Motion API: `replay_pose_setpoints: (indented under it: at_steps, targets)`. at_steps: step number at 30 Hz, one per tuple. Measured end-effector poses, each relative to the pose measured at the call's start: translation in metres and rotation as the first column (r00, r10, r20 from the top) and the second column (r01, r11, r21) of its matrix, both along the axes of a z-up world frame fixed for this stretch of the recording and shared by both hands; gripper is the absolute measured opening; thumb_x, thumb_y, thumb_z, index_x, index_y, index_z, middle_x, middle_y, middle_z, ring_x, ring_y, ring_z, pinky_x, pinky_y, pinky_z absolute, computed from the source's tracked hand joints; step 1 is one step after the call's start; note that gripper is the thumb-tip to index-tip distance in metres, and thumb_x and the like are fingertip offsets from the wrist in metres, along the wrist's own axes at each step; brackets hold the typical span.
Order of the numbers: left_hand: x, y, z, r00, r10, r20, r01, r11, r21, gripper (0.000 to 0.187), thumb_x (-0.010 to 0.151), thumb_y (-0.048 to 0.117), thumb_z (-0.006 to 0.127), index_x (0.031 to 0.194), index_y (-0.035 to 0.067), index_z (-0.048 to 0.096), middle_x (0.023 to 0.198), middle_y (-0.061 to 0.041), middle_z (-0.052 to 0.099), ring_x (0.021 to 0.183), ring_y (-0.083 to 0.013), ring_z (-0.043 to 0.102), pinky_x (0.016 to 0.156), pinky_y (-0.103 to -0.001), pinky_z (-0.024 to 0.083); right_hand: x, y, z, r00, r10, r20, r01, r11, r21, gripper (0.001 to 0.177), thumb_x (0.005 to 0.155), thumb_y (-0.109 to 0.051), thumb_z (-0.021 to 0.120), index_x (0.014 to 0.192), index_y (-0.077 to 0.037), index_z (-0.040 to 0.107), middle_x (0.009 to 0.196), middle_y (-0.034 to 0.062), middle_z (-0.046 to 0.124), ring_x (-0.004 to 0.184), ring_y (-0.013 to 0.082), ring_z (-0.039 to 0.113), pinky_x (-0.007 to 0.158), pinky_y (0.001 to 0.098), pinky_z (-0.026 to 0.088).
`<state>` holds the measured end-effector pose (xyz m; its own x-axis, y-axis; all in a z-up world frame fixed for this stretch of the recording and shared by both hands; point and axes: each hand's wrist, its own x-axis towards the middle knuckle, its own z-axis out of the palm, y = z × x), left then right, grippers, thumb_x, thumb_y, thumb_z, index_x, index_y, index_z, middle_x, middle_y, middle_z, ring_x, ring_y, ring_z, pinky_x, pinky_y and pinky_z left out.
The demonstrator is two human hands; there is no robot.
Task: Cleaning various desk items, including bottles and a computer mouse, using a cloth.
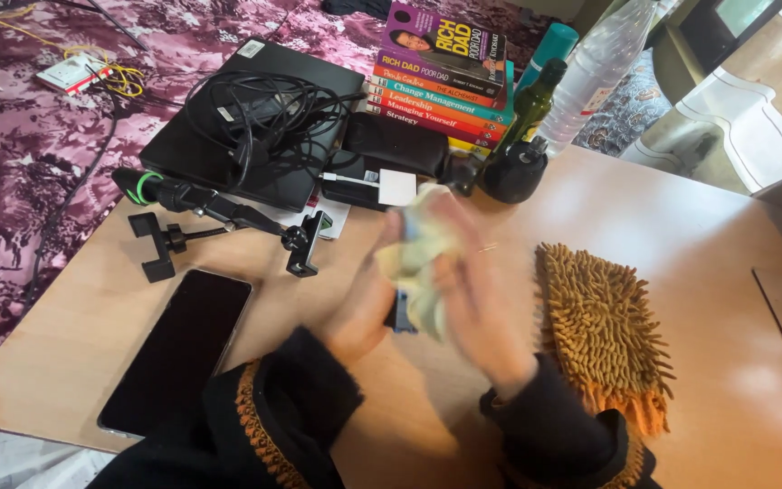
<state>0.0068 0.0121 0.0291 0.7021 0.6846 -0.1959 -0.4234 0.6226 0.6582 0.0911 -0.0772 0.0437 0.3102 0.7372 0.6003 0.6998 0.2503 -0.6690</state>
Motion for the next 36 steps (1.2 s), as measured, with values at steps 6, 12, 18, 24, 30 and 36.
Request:
replay_pose_setpoints:
  at_steps: [6, 12, 18, 24, 30, 36]
  targets:
    - [-0.012, -0.018, -0.012, 0.965, -0.123, -0.234, 0.223, 0.852, 0.474, 0.052, 0.106, 0.047, 0.04, 0.134, 0.009, 0.061, 0.128, -0.011, 0.064, 0.12, -0.0209, 0.059, 0.105, -0.037, 0.043, 0.006, -0.002, -0.001, 0.996, -0.012, -0.084, 0.016, 0.999, 0.044, 0.026, 0.099, -0.028, 0.065, 0.112, -0.007, 0.071, 0.107, 0.0106, 0.071, 0.105, 0.0226, 0.064, 0.094, 0.0369, 0.05]
    - [-0.021, -0.025, 0.014, 0.909, -0.241, -0.341, 0.399, 0.74, 0.541, 0.085, 0.094, 0.072, 0.039, 0.149, 0.008, 0.05, 0.15, -0.022, 0.052, 0.14, -0.0362, 0.047, 0.118, -0.053, 0.034, -0.004, 0.006, 0.012, 0.694, 0.135, -0.707, -0.105, 0.991, 0.086, 0.03, 0.1, -0.025, 0.058, 0.098, 0.001, 0.074, 0.073, 0.0096, 0.068, 0.062, 0.0115, 0.064, 0.058, 0.0241, 0.054]
    - [-0.013, -0.035, 0.02, 0.965, -0.079, -0.251, 0.181, 0.893, 0.412, 0.083, 0.097, 0.063, 0.043, 0.151, 0.0, 0.046, 0.158, -0.025, 0.042, 0.147, -0.0362, 0.038, 0.124, -0.052, 0.024, -0.007, 0.01, -0.009, 0.598, 0.006, -0.801, 0.064, 0.996, 0.055, 0.035, 0.108, -0.026, 0.046, 0.124, -0.001, 0.066, 0.116, 0.0138, 0.07, 0.104, 0.0177, 0.065, 0.1, 0.0366, 0.052]
    - [-0.018, -0.022, 0.046, 0.965, 0.134, -0.227, -0.089, 0.976, 0.199, 0.082, 0.093, 0.064, 0.045, 0.149, 0.005, 0.05, 0.145, -0.016, 0.051, 0.133, -0.0272, 0.047, 0.12, -0.044, 0.033, -0.028, 0.005, -0.021, 0.917, -0.077, -0.39, 0.066, 0.997, -0.041, 0.046, 0.107, -0.012, 0.037, 0.15, 0.006, 0.039, 0.149, 0.028, 0.049, 0.14, 0.0384, 0.046, 0.119, 0.0531, 0.035]
    - [-0.006, 0.005, -0.021, 0.946, 0.294, -0.136, -0.232, 0.908, 0.348, 0.079, 0.098, 0.063, 0.043, 0.155, 0.008, 0.041, 0.147, -0.018, 0.049, 0.137, -0.0305, 0.046, 0.118, -0.049, 0.034, -0.01, 0.004, -0.046, 0.991, -0.131, 0.039, 0.135, 0.985, -0.104, 0.035, 0.108, -0.014, 0.042, 0.138, 0.002, 0.052, 0.13, 0.0186, 0.059, 0.124, 0.0346, 0.058, 0.11, 0.0456, 0.043]
    - [0.004, 0.02, -0.067, 0.89, 0.456, 0.029, -0.354, 0.647, 0.675, 0.069, 0.096, 0.036, 0.069, 0.151, 0.005, 0.042, 0.139, -0.022, 0.053, 0.132, -0.0281, 0.046, 0.118, -0.051, 0.033, 0.009, 0.004, -0.037, 0.977, -0.211, 0.031, 0.208, 0.916, -0.344, 0.033, 0.105, -0.034, 0.053, 0.094, -0.006, 0.064, 0.082, 0.0128, 0.064, 0.081, 0.0301, 0.068, 0.077, 0.0416, 0.054]
